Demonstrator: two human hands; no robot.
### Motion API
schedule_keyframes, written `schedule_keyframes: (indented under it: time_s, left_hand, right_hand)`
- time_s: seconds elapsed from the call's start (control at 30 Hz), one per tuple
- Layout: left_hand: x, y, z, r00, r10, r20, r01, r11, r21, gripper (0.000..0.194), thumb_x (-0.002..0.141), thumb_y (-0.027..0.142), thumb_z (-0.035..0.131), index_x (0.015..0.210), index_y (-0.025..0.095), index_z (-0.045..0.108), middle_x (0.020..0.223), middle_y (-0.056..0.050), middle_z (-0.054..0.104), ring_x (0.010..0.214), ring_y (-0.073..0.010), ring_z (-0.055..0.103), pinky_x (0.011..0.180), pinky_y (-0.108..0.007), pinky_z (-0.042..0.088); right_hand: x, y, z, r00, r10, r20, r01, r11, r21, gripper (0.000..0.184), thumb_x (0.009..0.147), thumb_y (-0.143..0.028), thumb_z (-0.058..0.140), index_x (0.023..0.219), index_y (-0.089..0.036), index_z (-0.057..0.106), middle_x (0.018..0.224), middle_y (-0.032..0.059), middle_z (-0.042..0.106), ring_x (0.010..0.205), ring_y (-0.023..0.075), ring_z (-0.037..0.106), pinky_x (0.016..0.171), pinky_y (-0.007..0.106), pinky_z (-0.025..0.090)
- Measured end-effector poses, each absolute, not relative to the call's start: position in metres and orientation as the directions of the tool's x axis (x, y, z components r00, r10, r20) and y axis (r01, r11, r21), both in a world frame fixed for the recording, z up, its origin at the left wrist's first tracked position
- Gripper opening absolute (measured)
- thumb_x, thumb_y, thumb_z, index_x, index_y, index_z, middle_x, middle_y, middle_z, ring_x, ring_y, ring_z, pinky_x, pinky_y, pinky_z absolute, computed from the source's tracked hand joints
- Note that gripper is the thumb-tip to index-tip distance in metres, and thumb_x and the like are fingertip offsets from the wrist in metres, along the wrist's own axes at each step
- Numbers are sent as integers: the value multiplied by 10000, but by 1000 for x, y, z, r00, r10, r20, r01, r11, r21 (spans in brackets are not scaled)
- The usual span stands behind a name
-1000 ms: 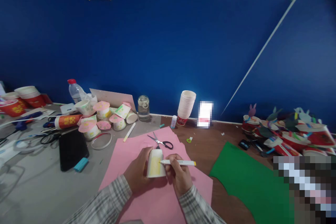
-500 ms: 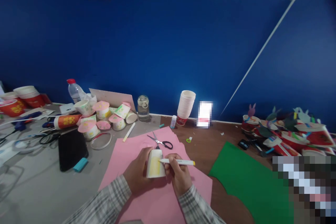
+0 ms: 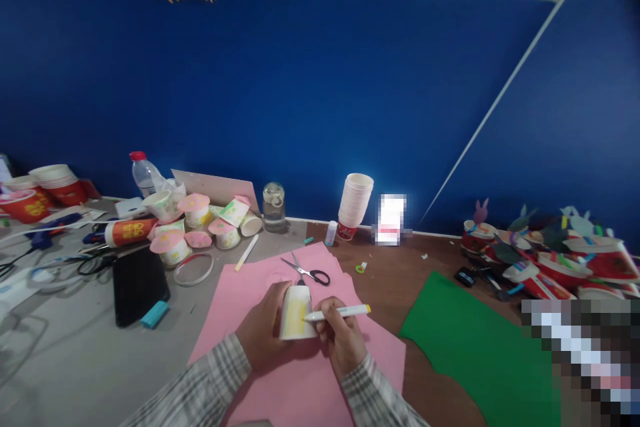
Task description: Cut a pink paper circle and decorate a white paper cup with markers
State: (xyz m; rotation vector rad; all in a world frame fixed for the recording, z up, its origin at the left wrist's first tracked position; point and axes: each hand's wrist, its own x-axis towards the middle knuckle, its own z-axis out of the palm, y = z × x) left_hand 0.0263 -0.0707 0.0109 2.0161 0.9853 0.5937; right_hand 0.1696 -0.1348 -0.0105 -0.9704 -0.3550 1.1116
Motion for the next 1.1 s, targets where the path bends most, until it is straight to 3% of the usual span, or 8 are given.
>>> schedule_keyframes:
  time_s: [0.17, 0.4, 0.63, 0.87, 1.1]
  left_hand:
    - [28, -72, 12, 591, 798, 118, 396, -415, 819, 735, 474, 343, 755, 1101, 323, 372, 838, 45, 617, 610, -214, 610, 522, -311, 520]
    - [27, -70, 10, 607, 789, 93, 388, -396, 832, 753, 480, 316, 747, 1121, 319, 351, 820, 49, 611, 587, -206, 606, 491, -305, 512]
    - [26, -69, 8, 621, 772, 135, 364, -436, 823, 700, 506, 319, 731, 1107, 320, 372, 873, 23, 619, 646, -225, 617, 535, -318, 532]
    - [24, -70, 7, 617, 776, 132, 385, -444, 809, 758, 512, 338, 740, 1150, 328, 330, 851, 31, 610, 625, -221, 615, 525, -327, 532]
    - [27, -71, 10, 626, 768, 131, 368, -440, 819, 733, 504, 357, 750, 1121, 333, 355, 841, 34, 627, 616, -216, 624, 505, -303, 522]
  right_hand:
    - [170, -131, -8, 476, 858, -192, -600, 158, -784, 295, 473, -441, 745, 550, -172, 652, 357, -37, 578, 256, 91, 433, 196, 123, 308]
    - [170, -131, -10, 458, 862, -217, -624, 137, -770, 284, 468, -414, 756, 482, -161, 626, 293, -38, 545, 195, 68, 364, 170, 116, 248]
    - [170, -130, -9, 469, 860, -200, -616, 156, -772, 279, 477, -421, 741, 576, -174, 657, 370, -29, 593, 252, 104, 453, 183, 125, 290]
    - [170, -134, -11, 421, 881, -215, -609, 99, -787, 223, 494, -340, 733, 437, -161, 611, 263, -43, 530, 183, 66, 343, 167, 112, 218]
    - [170, -131, -10, 452, 868, -203, -600, 127, -790, 267, 492, -417, 724, 570, -173, 650, 377, -33, 585, 260, 101, 438, 188, 132, 291]
